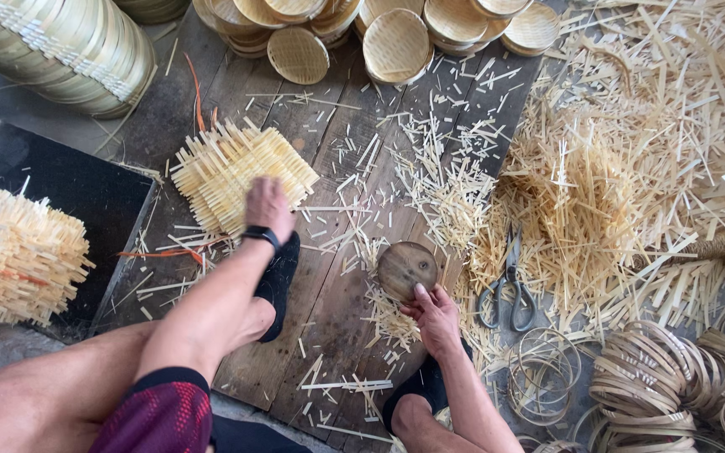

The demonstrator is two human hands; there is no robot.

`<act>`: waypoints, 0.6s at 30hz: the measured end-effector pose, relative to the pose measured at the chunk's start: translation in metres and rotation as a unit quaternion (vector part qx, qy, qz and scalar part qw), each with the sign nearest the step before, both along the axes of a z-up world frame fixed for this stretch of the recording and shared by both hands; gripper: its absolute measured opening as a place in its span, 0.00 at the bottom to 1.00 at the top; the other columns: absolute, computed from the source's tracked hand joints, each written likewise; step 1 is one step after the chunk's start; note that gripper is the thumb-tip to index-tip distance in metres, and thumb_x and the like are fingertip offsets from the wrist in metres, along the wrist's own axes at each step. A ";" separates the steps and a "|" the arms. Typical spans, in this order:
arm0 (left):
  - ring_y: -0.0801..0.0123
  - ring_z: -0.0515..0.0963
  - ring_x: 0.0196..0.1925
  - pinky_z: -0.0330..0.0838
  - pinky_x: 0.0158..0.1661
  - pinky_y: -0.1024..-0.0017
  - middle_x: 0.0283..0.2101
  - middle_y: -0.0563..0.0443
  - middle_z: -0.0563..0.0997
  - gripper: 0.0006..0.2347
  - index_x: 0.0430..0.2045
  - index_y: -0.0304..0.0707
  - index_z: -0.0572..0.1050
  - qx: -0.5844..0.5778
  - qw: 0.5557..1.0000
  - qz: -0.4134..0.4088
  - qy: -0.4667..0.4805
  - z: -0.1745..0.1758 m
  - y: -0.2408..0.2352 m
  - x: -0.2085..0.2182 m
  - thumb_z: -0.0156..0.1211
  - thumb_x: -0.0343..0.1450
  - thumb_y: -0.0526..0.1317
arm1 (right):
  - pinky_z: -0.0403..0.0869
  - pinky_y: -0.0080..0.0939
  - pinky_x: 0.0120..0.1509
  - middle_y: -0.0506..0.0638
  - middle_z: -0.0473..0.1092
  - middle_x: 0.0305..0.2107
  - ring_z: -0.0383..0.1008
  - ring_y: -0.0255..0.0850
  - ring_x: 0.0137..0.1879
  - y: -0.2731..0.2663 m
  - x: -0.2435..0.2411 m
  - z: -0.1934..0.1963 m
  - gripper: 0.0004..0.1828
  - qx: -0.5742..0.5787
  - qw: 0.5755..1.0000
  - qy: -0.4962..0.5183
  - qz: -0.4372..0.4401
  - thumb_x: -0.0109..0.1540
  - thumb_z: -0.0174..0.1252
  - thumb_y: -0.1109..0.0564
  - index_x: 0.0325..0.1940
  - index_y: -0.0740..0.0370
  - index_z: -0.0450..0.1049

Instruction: The person weaves bamboo strips into a square lattice, aligns a circular bamboo frame over the lattice, and uses shears to cut away the excess bamboo material.

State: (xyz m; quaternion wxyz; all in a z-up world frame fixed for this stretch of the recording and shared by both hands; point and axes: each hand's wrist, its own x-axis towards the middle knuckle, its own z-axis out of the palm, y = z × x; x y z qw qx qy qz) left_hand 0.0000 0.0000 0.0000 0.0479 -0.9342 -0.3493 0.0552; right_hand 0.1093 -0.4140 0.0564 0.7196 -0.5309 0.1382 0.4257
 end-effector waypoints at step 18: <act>0.59 0.81 0.43 0.80 0.44 0.66 0.40 0.43 0.79 0.04 0.39 0.35 0.73 -0.080 0.860 -0.250 -0.437 0.184 -0.039 0.036 0.52 0.76 0.28 | 0.72 0.36 0.39 0.49 0.73 0.33 0.72 0.35 0.36 -0.019 0.013 0.019 0.16 -0.143 0.967 -0.175 -0.115 0.72 0.56 0.49 0.54 0.64 0.75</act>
